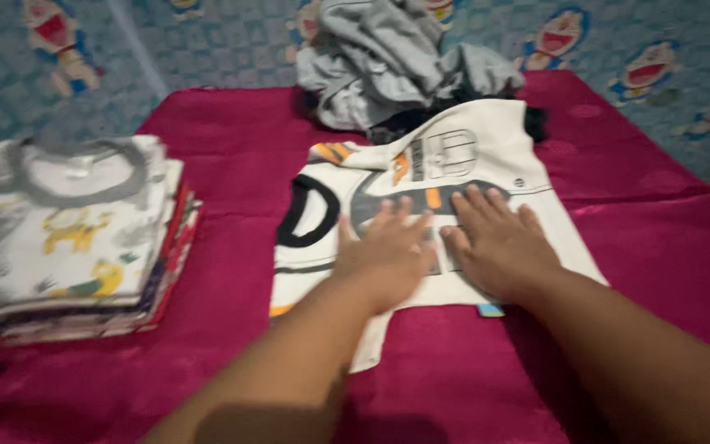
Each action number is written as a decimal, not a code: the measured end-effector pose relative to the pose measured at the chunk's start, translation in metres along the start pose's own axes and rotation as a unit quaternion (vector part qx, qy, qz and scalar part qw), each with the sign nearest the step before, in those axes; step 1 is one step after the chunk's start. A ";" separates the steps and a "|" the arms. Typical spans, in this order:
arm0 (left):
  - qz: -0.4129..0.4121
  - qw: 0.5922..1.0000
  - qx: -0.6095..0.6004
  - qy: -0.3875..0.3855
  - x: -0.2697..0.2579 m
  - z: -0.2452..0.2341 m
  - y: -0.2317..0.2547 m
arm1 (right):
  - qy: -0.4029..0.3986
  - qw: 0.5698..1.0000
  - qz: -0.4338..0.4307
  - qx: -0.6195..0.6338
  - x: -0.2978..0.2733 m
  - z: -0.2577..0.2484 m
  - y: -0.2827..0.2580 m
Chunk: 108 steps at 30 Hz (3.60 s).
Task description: The person smooths out a white shirt with their hands on a bed, folds the sides inward, and سپس folds it into a square before placing it on a stack of laundry.
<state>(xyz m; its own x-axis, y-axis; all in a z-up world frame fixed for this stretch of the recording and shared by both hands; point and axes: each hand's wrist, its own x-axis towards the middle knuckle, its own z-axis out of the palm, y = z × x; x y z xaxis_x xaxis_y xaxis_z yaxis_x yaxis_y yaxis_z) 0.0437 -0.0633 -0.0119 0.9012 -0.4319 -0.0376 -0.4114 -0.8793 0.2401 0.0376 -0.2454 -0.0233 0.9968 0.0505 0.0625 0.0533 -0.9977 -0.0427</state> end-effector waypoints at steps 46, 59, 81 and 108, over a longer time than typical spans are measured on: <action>-0.024 0.991 0.018 -0.128 -0.117 -0.056 -0.101 | -0.170 0.982 -0.078 -0.007 -0.053 -0.046 -0.081; -0.032 0.999 0.000 -0.015 -0.074 -0.022 -0.043 | -0.055 0.996 -0.067 0.000 -0.022 0.005 -0.048; -0.065 0.997 0.040 0.022 -0.035 -0.021 -0.056 | -0.054 0.998 0.009 0.024 0.004 -0.013 -0.004; -0.165 0.975 0.141 0.051 0.029 -0.037 -0.071 | -0.057 0.977 0.206 0.006 0.041 -0.034 0.037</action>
<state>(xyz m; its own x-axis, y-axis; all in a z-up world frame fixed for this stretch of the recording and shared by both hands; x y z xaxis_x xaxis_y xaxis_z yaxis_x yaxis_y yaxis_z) 0.1038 -0.0060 0.0061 0.9937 -0.1071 0.0317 -0.1056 -0.9934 -0.0454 0.0788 -0.2814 0.0119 0.9338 -0.3504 -0.0729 -0.3544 -0.9336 -0.0521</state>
